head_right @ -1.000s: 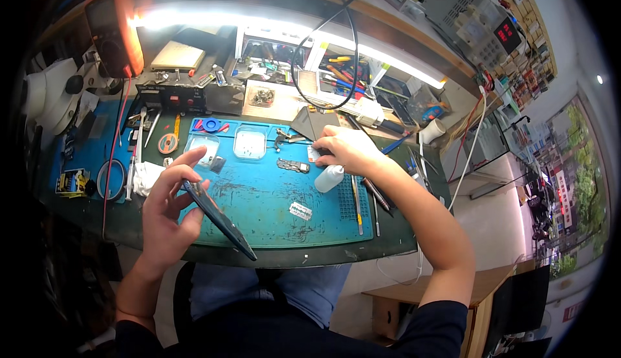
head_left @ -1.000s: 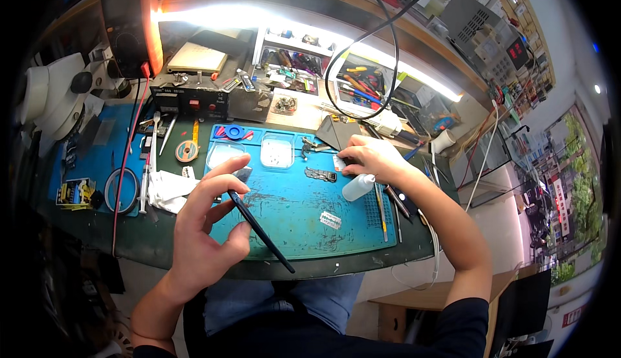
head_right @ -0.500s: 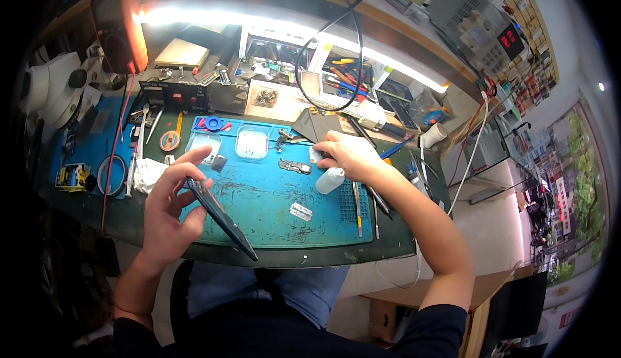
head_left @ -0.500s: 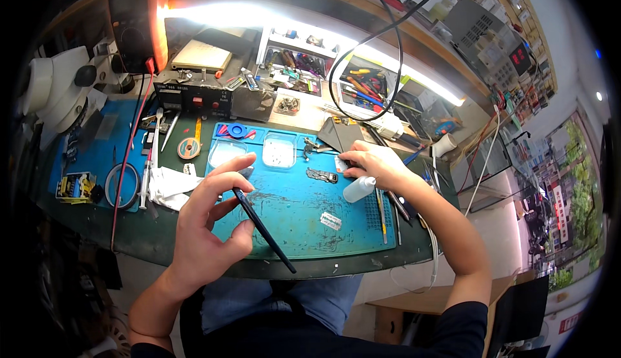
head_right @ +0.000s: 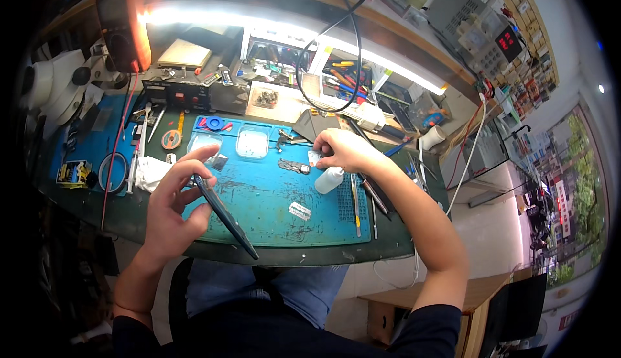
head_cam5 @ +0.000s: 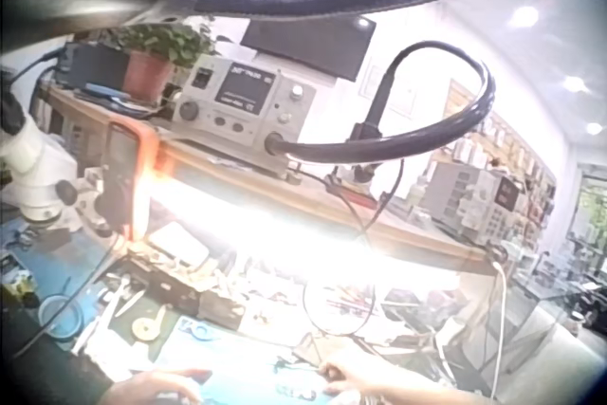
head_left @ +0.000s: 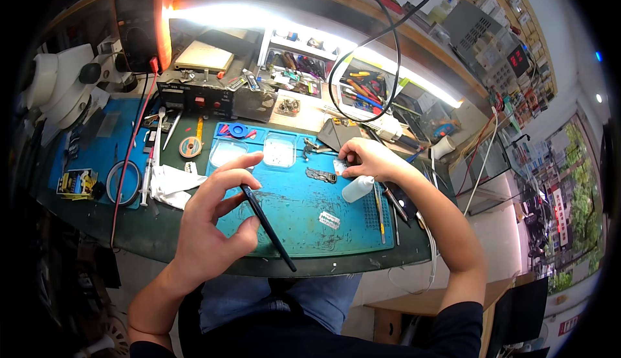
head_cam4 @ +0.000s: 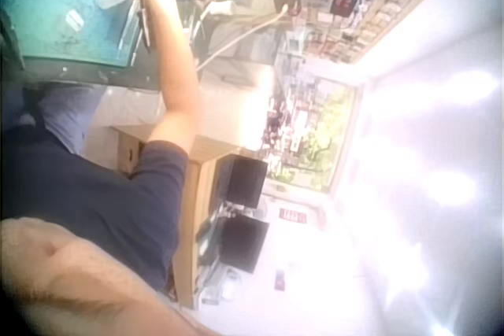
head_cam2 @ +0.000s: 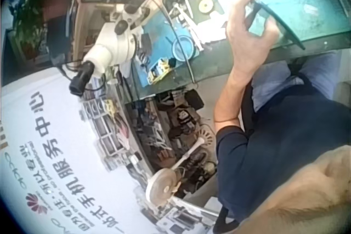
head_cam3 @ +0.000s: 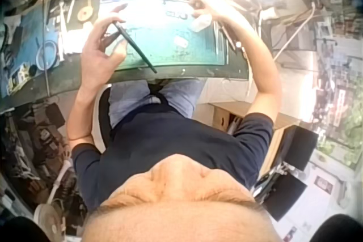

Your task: The person disassembles a smartphone by prying open the casing and removing the back cover. They then use a screwdriver and tweezers to remove screws and disconnect internal components, including the battery and camera module, placing them on the workbench.

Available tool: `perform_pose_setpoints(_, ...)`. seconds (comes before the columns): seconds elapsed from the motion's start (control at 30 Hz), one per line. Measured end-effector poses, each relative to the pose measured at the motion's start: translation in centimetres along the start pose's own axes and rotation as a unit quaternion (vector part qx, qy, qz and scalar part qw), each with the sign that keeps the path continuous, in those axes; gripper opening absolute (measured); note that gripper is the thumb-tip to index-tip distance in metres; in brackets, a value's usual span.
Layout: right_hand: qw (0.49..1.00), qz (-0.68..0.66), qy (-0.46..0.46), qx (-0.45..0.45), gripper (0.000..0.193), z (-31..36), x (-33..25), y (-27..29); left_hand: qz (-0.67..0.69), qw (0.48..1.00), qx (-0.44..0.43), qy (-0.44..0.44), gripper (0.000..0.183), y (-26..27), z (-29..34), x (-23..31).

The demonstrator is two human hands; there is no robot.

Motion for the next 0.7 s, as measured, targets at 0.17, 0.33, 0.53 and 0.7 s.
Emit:
perform_pose_setpoints(0.17,0.998,-0.054,-0.003,-0.046,0.039,-1.9,0.3,0.7,0.004,1.000,-0.003,0.002,0.049,-0.3,-0.3,0.0)
perform_pose_setpoints(0.33,0.946,-0.325,-0.008,-0.001,0.033,-1.7,3.3,0.0,-0.016,1.000,0.006,0.008,0.048,-1.2,-0.4,0.7)
perform_pose_setpoints(0.53,0.883,-0.463,-0.026,0.071,0.026,4.5,-2.7,2.8,-0.023,0.999,0.044,0.017,0.047,-1.2,-0.5,0.5)
perform_pose_setpoints(0.7,0.904,-0.393,0.044,0.164,0.019,9.9,-11.9,2.6,-0.058,0.995,0.081,0.002,0.048,-0.4,-0.9,0.8)
Point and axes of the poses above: each hand's wrist, its own z-axis away from the middle knuckle, its own y-axis out of the back of the hand, x = y × z, the point moved 7 cm from there along -z, towards the middle knuckle, and after that the axes turned 5 degrees about -x, right-handed, at the moved point
